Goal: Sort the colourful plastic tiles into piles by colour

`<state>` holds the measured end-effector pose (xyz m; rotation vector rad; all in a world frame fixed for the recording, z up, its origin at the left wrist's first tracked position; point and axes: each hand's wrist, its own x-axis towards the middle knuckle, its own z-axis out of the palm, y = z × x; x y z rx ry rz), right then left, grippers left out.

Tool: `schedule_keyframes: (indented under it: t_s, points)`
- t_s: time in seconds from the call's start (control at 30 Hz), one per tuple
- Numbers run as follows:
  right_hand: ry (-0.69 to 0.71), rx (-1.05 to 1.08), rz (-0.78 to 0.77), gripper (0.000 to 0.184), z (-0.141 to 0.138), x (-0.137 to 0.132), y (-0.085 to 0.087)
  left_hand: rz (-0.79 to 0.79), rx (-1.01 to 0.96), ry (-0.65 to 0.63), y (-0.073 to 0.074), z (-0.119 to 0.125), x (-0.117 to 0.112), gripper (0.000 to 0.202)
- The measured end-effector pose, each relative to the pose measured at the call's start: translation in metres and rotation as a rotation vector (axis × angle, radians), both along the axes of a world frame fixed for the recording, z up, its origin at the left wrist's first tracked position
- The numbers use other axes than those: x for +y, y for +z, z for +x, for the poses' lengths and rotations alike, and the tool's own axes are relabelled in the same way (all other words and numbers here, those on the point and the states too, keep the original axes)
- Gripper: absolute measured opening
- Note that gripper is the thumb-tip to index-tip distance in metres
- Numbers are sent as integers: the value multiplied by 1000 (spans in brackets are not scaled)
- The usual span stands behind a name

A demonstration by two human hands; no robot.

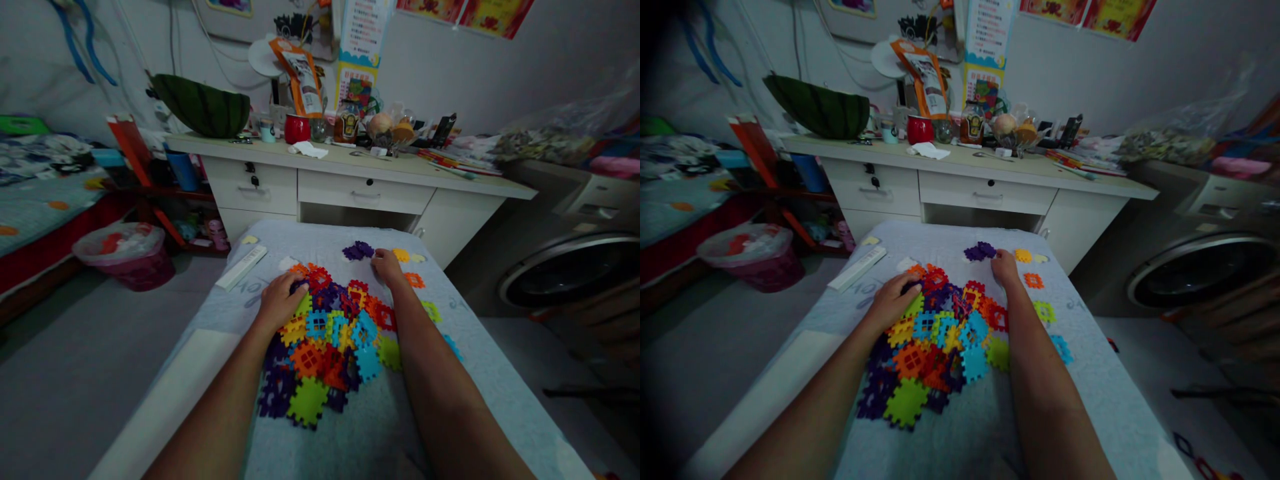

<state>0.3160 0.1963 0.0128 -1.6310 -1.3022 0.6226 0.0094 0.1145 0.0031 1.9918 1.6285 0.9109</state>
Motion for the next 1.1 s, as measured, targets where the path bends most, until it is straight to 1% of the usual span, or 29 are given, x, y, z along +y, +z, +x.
schedule_keyframes:
  t_s: [0.07, 0.1, 0.13, 0.17, 0.27, 0.3, 0.33, 0.37, 0.43, 0.5, 0.53, 0.63, 0.73, 0.83, 0.93, 1.0, 1.03, 1.1]
  points:
    - [-64, -135, 4, 21, 0, -3, 10, -3, -2, -2, 0, 0, 0, 31]
    - [-57, -208, 0, 22, -1, -5, 16, -5, -2, -4, 1, 0, 0, 31]
    - [9, -273, -18, 21, -4, -8, 24, -5, 1, -8, 1, 0, 0, 31]
    - [129, -312, -49, 19, -8, -11, 31, -4, 6, -13, 1, 0, 1, 31]
    - [613, -301, -177, 14, -26, -22, 53, 9, 23, -20, 0, 0, 1, 30]
    - [736, -297, -214, 14, -33, -26, 59, 12, 29, -20, 0, 0, 2, 30]
    - [813, -307, -239, 15, -40, -29, 63, 11, 33, -16, -1, 0, 2, 30]
    - [841, -334, -252, 16, -46, -32, 66, 10, 33, -10, -1, 0, 2, 31]
    - [805, -422, -257, 14, -55, -35, 68, 6, 26, -2, -1, 1, 2, 31]
    - [752, -492, -262, 15, -61, -36, 65, 8, 12, 5, -2, 0, 2, 31]
    - [752, -500, -276, 17, -63, -36, 63, 12, 7, 5, -2, 0, 2, 30]
    - [829, -433, -332, 23, -66, -35, 54, 25, 5, -5, -2, 0, 3, 30]
    - [875, -376, -343, 26, -68, -35, 49, 30, 4, -12, -2, -1, 2, 29]
    - [882, -320, -344, 25, -66, -37, 50, 28, 0, -8, -2, -1, 2, 29]
    - [875, -170, -324, 23, -61, -38, 55, 32, 0, -3, -3, -1, 3, 29]
    - [821, -26, -285, 21, -57, -37, 55, 35, 5, 1, -3, 0, 2, 29]
    - [764, 50, -258, 22, -55, -35, 54, 36, 8, 3, -3, 0, 2, 30]
    - [598, 197, -197, 23, -51, -29, 48, 33, 16, 9, -2, 0, 1, 30]
